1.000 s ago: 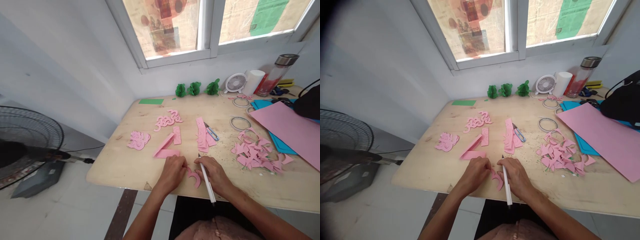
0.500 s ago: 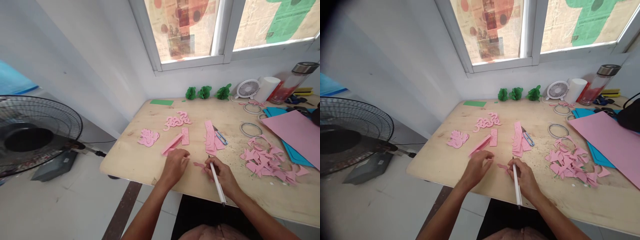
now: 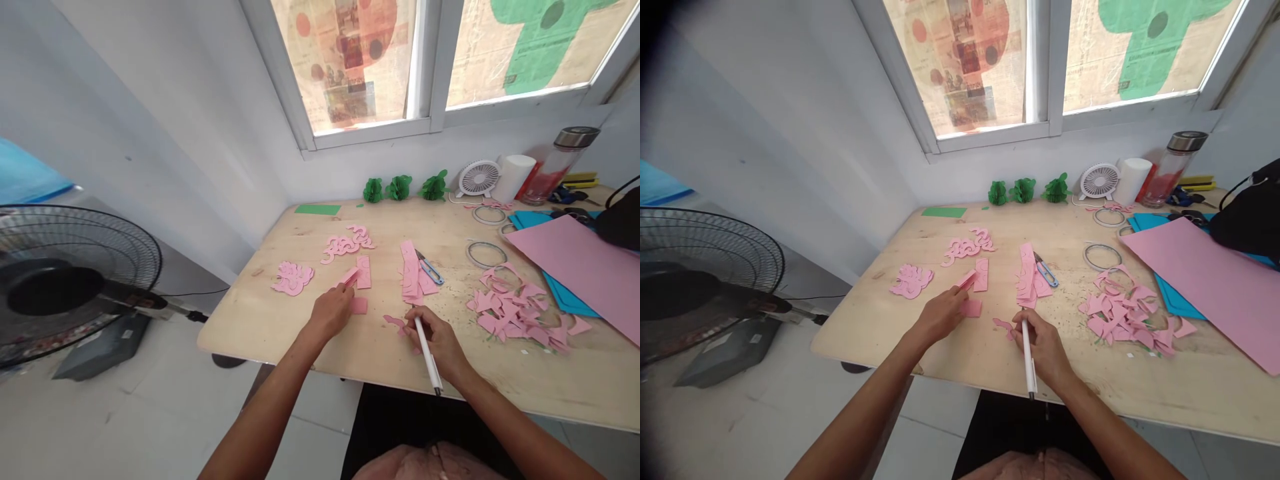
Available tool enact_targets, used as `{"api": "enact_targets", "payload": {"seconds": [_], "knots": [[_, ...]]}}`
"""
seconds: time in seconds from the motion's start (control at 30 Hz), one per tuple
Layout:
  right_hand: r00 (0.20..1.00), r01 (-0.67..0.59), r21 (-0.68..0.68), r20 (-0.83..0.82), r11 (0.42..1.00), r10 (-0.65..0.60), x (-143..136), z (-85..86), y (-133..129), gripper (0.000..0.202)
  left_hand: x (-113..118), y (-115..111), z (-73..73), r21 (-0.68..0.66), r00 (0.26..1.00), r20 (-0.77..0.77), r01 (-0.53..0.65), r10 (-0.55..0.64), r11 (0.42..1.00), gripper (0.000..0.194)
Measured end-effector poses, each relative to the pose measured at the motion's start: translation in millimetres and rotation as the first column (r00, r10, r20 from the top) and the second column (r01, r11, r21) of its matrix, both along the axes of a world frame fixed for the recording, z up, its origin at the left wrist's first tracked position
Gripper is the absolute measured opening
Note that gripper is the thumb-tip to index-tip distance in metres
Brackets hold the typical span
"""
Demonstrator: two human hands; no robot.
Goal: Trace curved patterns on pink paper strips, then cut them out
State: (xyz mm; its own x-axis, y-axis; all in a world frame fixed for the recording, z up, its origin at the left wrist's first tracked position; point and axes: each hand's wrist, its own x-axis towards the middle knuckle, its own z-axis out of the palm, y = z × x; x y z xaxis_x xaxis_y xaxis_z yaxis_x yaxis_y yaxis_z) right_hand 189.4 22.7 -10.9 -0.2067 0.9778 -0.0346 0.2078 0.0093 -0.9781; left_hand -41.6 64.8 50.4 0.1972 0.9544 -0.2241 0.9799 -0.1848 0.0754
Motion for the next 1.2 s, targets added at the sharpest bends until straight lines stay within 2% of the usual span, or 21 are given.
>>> {"api": "enact_targets", "payload": {"seconds": [0.17, 0.33, 0.43, 0.63, 0.8, 0.9, 1.0, 1.1, 1.2], "knots": [[0.999, 0.025, 0.013, -0.038, 1.000, -0.024, 1.0, 0.8, 0.5, 0.021, 7.3, 0.4, 1.6, 0.005, 0.999, -0.027, 0.023, -0.023, 1.000, 0.018], [0.996, 0.063, 0.005, -0.060, 0.998, -0.062, 1.9, 0.8, 2.5, 0.024, 11.0, -4.5, 1.6, -0.012, 0.998, 0.026, 0.051, -0.051, 0.999, 0.012], [0.993, 0.082, -0.019, -0.085, 0.996, -0.083, 1.7, 1.6, 2.6, 0.026, 6.7, -6.3, 1.6, -0.041, 0.996, 0.077, 0.044, -0.041, 0.998, 0.019], [0.979, 0.103, -0.077, -0.169, 0.992, -0.114, 0.6, 1.3, 3.0, 0.028, -3.4, -4.9, -0.4, -0.107, 0.978, 0.195, -0.053, 0.073, 0.993, 0.007], [0.975, 0.104, -0.075, -0.188, 0.992, -0.116, 1.0, 2.1, 3.6, 0.029, -4.1, -13.5, -4.3, -0.133, 0.905, 0.379, -0.151, 0.191, 0.980, 0.015], [0.976, 0.117, -0.068, -0.177, 0.991, -0.127, 1.1, 5.1, 3.6, 0.029, -0.3, -22.9, -9.7, -0.138, 0.814, 0.517, -0.225, 0.264, 0.965, 0.010], [0.973, 0.137, -0.060, -0.180, 0.989, -0.146, -0.2, 7.9, 3.0, 0.029, 11.5, -30.5, -16.6, -0.161, 0.657, 0.688, -0.276, 0.309, 0.947, 0.016], [0.961, 0.187, -0.050, -0.200, 0.981, -0.193, -3.1, 9.1, 1.0, 0.031, 32.6, -34.5, -22.3, -0.219, 0.411, 0.854, -0.272, 0.319, 0.937, 0.028], [0.938, 0.258, -0.046, -0.226, 0.965, -0.261, -6.1, 9.9, -1.5, 0.033, 55.9, -37.0, -24.0, -0.290, 0.152, 0.931, -0.247, 0.332, 0.925, 0.030]]}}
